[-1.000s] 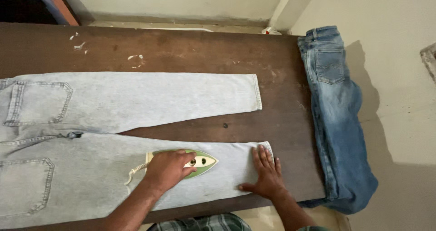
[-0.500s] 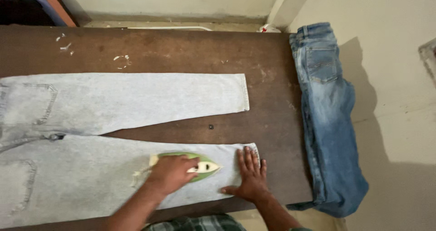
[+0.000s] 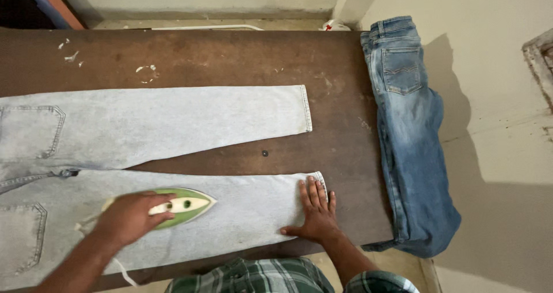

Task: The person irons a pair of light-colored jeans laid flat on a table. They use a green and white iron to smooth the fabric, moving the iron back and forth along the legs and waist area while holding the jeans in place with their other hand.

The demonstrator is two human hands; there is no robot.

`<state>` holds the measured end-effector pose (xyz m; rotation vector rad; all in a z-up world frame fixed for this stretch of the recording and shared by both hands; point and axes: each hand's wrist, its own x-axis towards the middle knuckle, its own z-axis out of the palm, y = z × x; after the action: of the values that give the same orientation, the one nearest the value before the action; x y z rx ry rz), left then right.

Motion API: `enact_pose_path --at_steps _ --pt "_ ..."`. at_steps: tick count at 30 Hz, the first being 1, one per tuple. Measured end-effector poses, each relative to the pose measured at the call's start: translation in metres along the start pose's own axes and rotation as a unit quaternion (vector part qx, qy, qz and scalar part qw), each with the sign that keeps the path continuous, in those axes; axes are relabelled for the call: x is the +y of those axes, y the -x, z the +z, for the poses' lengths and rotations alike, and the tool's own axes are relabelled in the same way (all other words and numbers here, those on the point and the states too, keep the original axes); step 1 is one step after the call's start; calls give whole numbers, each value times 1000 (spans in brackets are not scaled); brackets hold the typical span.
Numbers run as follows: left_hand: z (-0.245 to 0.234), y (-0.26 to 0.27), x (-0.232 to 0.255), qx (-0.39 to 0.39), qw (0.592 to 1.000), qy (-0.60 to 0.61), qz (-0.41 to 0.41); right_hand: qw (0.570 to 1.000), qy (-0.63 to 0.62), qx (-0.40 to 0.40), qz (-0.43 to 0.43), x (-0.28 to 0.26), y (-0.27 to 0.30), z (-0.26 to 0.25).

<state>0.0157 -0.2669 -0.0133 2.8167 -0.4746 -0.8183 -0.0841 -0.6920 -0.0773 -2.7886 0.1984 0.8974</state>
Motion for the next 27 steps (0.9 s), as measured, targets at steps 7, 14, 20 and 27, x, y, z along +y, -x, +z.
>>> enact_pose_path --at_steps 7,14,20,27 --pt "28 -40 98 21 988 102 117 999 -24 21 5 4 -1 0" --pt "26 -59 175 46 977 22 206 993 -64 93 -41 23 3 2" --pt "27 -48 149 -36 987 -6 157 1000 -10 17 24 21 8 -14" --pt "4 -28 73 -51 993 -5 107 1000 2 -4 20 27 -1 -6"
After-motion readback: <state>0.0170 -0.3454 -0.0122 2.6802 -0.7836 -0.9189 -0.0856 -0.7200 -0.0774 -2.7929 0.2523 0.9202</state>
